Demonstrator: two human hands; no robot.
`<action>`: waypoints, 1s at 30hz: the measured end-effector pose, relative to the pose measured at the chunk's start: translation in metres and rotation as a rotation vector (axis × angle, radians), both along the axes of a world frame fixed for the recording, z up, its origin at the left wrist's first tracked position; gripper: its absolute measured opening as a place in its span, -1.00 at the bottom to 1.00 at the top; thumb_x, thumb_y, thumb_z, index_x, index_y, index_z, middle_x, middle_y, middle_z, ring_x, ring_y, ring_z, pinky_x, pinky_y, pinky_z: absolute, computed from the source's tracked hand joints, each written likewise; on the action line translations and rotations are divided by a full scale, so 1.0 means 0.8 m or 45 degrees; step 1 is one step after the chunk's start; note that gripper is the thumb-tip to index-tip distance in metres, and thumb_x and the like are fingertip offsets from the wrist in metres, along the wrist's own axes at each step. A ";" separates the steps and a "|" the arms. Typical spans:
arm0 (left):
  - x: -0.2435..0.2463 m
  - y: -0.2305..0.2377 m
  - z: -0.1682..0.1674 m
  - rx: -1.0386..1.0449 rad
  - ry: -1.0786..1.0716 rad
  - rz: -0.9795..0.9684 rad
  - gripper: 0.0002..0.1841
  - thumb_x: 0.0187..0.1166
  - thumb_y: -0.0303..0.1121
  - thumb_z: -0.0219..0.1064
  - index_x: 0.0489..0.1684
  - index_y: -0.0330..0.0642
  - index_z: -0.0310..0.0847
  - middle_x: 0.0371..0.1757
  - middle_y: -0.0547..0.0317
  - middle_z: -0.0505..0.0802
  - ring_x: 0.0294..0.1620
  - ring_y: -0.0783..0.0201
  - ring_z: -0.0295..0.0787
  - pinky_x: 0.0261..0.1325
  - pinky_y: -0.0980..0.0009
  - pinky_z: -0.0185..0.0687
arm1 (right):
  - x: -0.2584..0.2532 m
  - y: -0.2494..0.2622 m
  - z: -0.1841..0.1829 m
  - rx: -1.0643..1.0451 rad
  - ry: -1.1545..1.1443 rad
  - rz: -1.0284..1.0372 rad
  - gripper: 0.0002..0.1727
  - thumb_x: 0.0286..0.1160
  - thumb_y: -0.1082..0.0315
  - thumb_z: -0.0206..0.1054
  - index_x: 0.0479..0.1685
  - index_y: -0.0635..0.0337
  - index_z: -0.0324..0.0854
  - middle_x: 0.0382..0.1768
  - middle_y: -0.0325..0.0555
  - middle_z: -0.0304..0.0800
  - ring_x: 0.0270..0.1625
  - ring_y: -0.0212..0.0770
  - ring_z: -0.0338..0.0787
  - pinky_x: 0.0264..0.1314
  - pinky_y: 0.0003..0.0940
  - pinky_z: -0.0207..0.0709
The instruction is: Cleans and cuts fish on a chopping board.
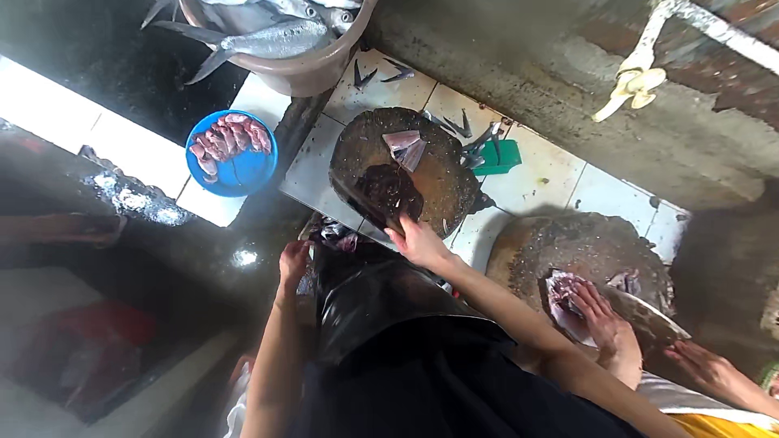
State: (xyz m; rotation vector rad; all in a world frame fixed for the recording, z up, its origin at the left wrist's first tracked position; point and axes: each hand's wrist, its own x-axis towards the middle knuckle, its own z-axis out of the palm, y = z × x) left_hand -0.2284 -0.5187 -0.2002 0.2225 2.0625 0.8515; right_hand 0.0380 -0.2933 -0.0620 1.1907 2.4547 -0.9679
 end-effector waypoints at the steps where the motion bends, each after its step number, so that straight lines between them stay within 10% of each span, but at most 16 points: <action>1: -0.001 -0.005 0.001 0.015 0.036 0.034 -0.57 0.76 -0.11 0.28 0.40 -0.23 0.61 0.13 -0.12 0.87 -0.08 0.08 0.92 0.02 0.05 0.87 | 0.008 -0.002 -0.003 0.043 0.089 -0.100 -0.36 0.76 -0.24 0.06 0.27 0.21 0.58 -0.32 0.09 0.82 -0.17 0.13 0.89 -0.05 0.17 0.74; 9: 0.033 0.109 0.084 0.301 0.518 -0.172 -0.72 0.70 -0.34 0.30 0.25 -0.27 0.69 0.05 -0.07 0.89 -0.01 0.16 0.89 0.18 0.10 0.81 | 0.106 0.028 -0.022 0.544 0.406 -0.797 -0.35 0.77 -0.09 0.11 0.35 0.44 0.52 -0.46 0.10 0.79 -0.37 0.08 0.86 -0.19 0.11 0.74; 13: 0.065 0.260 0.102 0.531 0.733 -0.656 -0.65 0.69 -0.23 0.31 0.32 -0.18 0.71 0.26 -0.05 0.83 0.44 -0.03 0.66 0.63 -0.03 0.43 | 0.120 0.044 -0.046 0.168 -0.080 -0.907 -0.34 0.82 -0.16 -0.02 0.46 0.29 0.43 -0.16 0.21 0.85 0.00 0.19 0.90 0.15 0.19 0.71; 16: 0.075 0.383 0.106 0.430 0.895 -0.919 -0.64 0.62 -0.21 0.34 0.34 0.01 0.74 0.34 -0.02 0.79 0.56 -0.17 0.51 0.52 -0.23 0.44 | 0.120 0.046 -0.056 0.123 -0.115 -0.888 -0.40 0.80 -0.17 -0.01 0.31 0.21 0.51 -0.21 0.11 0.85 -0.03 0.14 0.90 0.08 0.14 0.73; 23: 0.083 0.499 0.088 0.095 0.894 -1.347 -0.46 0.47 0.05 0.46 0.46 0.22 0.65 0.88 -0.23 0.10 0.86 -0.44 -0.18 0.59 -0.59 0.00 | 0.118 0.045 -0.057 0.110 -0.183 -0.950 -0.33 0.77 -0.25 -0.07 0.43 0.15 0.49 -0.11 0.12 0.88 0.05 0.15 0.91 0.10 0.16 0.74; 27: 0.090 0.450 0.125 -0.054 0.910 -1.456 -0.46 0.52 -0.06 0.41 0.47 -0.05 0.60 0.37 -0.23 0.76 0.44 -0.33 0.64 0.34 -0.45 0.51 | 0.121 0.044 -0.060 0.081 -0.119 -0.979 -0.36 0.76 -0.26 -0.03 0.32 0.12 0.53 -0.18 0.06 0.87 -0.02 0.12 0.91 0.03 0.17 0.74; 30: 0.090 0.363 0.122 0.052 0.606 -1.056 -0.52 0.65 -0.08 0.34 0.43 -0.18 0.58 0.10 -0.28 0.85 0.12 -0.27 0.84 0.16 -0.35 0.70 | 0.123 0.053 -0.044 -0.033 -0.048 -0.945 -0.34 0.74 -0.27 0.03 0.28 0.19 0.55 -0.13 0.12 0.84 0.01 0.14 0.88 0.10 0.20 0.71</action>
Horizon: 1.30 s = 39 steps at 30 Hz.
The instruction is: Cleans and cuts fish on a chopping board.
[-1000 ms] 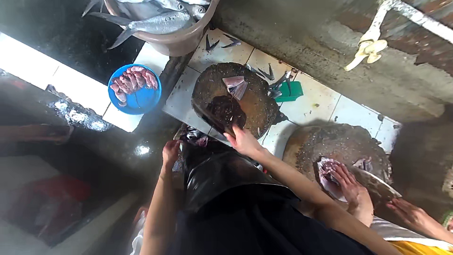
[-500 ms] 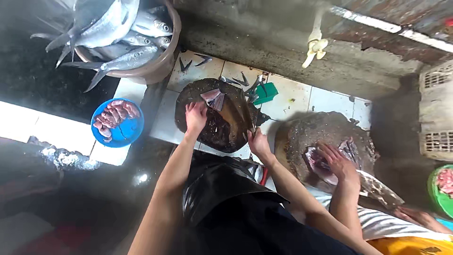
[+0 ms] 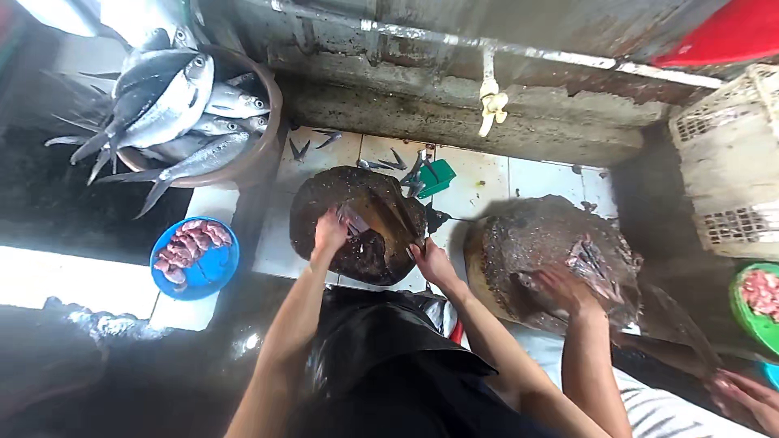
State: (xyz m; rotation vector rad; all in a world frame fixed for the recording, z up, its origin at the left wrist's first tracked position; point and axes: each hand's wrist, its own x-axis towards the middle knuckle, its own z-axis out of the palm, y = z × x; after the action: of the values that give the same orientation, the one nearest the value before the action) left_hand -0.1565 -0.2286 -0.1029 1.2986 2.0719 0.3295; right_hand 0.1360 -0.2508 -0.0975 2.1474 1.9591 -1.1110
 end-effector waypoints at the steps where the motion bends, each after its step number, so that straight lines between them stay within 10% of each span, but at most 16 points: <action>1: -0.002 -0.029 -0.005 0.047 -0.118 0.152 -0.54 0.64 -0.12 0.37 0.37 -0.22 0.60 0.03 -0.25 0.87 0.05 -0.20 0.86 0.16 -0.28 0.73 | -0.007 0.007 0.015 -0.039 0.029 0.028 -0.32 0.75 -0.26 0.03 0.30 0.23 0.57 -0.07 0.17 0.84 0.07 0.16 0.87 0.17 0.21 0.69; 6: -0.007 -0.132 -0.028 0.122 -0.428 0.603 -0.67 0.56 -0.14 0.47 0.00 -0.26 0.75 -0.36 0.06 0.92 -0.44 0.23 0.91 -0.21 0.19 0.91 | -0.066 -0.009 0.067 0.045 0.290 0.247 -0.37 0.80 -0.17 0.03 0.13 0.29 0.64 -0.20 0.09 0.78 -0.06 -0.01 0.83 0.14 0.02 0.68; 13: -0.004 -0.164 0.003 0.127 -0.443 0.635 -0.59 0.53 0.02 0.49 -0.13 -0.23 0.80 -0.38 -0.03 0.87 -0.41 0.05 0.83 -0.20 -0.05 0.78 | -0.141 -0.045 0.077 0.599 0.609 0.456 -0.48 0.80 -0.02 0.09 0.28 0.32 0.52 -0.63 -0.18 0.63 -0.60 -0.23 0.70 -0.52 -0.18 0.66; 19: -0.001 -0.165 0.009 0.137 -0.396 0.609 -0.63 0.59 -0.03 0.45 -0.11 -0.20 0.83 -0.24 -0.12 0.89 -0.22 -0.07 0.86 -0.06 -0.18 0.75 | -0.172 -0.029 0.028 -0.187 -0.128 0.649 -0.38 0.81 -0.17 -0.04 0.38 0.21 0.49 0.01 0.21 0.83 0.12 0.21 0.88 0.13 0.25 0.71; 28: -0.005 -0.184 -0.029 0.036 -0.424 0.197 -0.70 0.41 -0.08 0.54 -0.33 -0.16 0.81 -0.33 0.07 0.88 -0.27 0.12 0.86 -0.06 -0.04 0.80 | -0.185 -0.017 0.029 -0.067 -0.007 0.579 -0.34 0.78 -0.26 0.01 0.30 0.20 0.55 -0.05 0.21 0.82 0.05 0.22 0.87 0.04 0.26 0.73; 32: -0.029 -0.236 -0.050 0.010 -0.422 0.340 -0.61 0.46 0.07 0.47 -0.23 -0.10 0.83 -0.29 0.15 0.92 -0.24 0.23 0.88 0.00 0.04 0.80 | -0.152 0.010 0.045 0.179 -0.089 0.513 -0.34 0.78 -0.27 -0.02 0.36 0.13 0.53 -0.19 0.16 0.85 -0.09 0.23 0.90 -0.08 0.27 0.74; 36: -0.048 -0.284 -0.096 -0.179 -0.290 0.556 -0.44 0.76 0.10 0.12 0.32 -0.23 0.67 0.07 -0.12 0.89 0.17 -0.02 0.84 0.36 -0.12 0.65 | -0.127 0.009 0.011 0.106 -0.201 0.650 -0.33 0.77 -0.27 -0.03 0.35 0.16 0.52 -0.15 0.21 0.84 -0.04 0.28 0.89 -0.08 0.32 0.73; 39: -0.063 -0.308 -0.130 -0.201 -0.458 0.826 -0.39 0.87 0.10 -0.09 0.28 -0.29 0.66 -0.01 -0.13 0.89 -0.14 0.04 0.87 0.03 -0.02 0.78 | -0.125 -0.030 0.021 -0.051 -0.099 0.841 -0.29 0.77 -0.28 -0.05 0.42 0.18 0.50 -0.03 0.22 0.83 0.12 0.24 0.86 0.16 0.26 0.70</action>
State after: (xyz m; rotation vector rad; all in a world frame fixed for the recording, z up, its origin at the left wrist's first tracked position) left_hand -0.2072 -0.4749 -0.2067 0.4037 2.0946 0.6140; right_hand 0.0361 -0.2745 -0.0808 1.3124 2.3077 -0.9061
